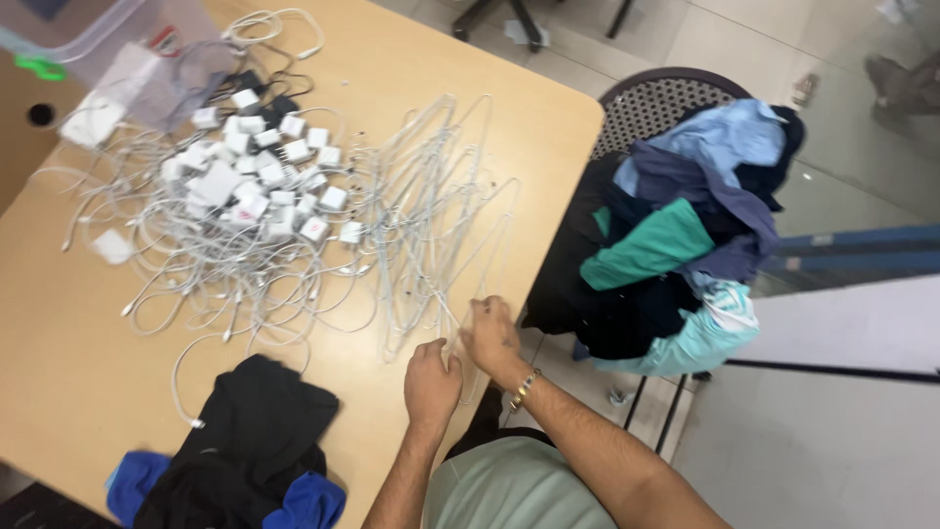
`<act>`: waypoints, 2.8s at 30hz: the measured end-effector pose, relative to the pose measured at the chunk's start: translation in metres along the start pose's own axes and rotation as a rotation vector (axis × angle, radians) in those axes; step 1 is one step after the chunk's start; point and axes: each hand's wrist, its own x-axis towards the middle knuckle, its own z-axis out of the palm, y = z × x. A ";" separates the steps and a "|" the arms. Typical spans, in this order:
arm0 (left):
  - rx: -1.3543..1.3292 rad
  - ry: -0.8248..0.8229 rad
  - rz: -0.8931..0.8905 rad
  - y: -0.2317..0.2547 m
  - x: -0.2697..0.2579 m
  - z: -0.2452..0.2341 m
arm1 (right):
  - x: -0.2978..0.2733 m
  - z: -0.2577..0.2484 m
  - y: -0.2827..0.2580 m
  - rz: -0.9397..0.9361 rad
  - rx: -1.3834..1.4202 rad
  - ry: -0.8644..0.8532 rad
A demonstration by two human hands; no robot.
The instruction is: The person picks up clothes from a chair, places them on wire hangers, and hangs them on a clothing rack. The person handles a pink checkered shirt, a green shirt, and a blue shirt, placing each on a hanger and then on the rack.
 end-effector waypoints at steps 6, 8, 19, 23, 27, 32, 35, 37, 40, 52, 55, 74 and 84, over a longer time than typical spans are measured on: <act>0.032 -0.077 -0.114 -0.016 0.017 -0.003 | 0.025 0.046 0.064 0.195 0.118 0.002; 0.071 -0.102 -0.124 -0.016 0.028 0.000 | 0.029 0.051 0.071 0.434 0.357 -0.144; 0.358 0.270 0.145 -0.010 0.122 0.007 | 0.016 0.013 0.078 0.440 0.783 -0.247; 0.416 -0.056 -0.033 -0.011 0.152 0.020 | 0.015 0.010 0.079 0.407 0.494 -0.249; 0.328 -0.021 0.016 -0.034 0.159 0.032 | 0.010 0.002 0.071 0.395 0.515 -0.260; 0.382 0.170 0.026 -0.028 0.146 0.010 | 0.013 0.006 0.073 0.332 0.354 -0.265; 0.351 0.338 0.145 -0.014 0.135 -0.015 | 0.019 0.011 0.084 0.257 0.228 -0.149; 0.374 0.375 0.132 -0.009 0.128 -0.032 | 0.022 0.011 0.085 0.252 0.397 -0.109; 0.329 0.465 0.142 -0.010 0.112 -0.056 | 0.018 0.000 0.081 0.264 0.562 -0.107; 0.395 0.172 0.065 -0.025 0.057 -0.073 | -0.018 0.005 0.053 0.225 0.513 -0.277; 0.466 0.182 0.163 -0.042 0.044 -0.058 | -0.026 0.018 0.060 0.267 0.440 -0.298; -0.050 -0.012 -0.291 -0.071 0.057 -0.019 | -0.036 0.017 0.050 0.368 0.726 -0.400; -0.697 -0.119 -0.299 -0.086 0.092 -0.012 | -0.032 0.005 0.041 0.432 0.724 -0.518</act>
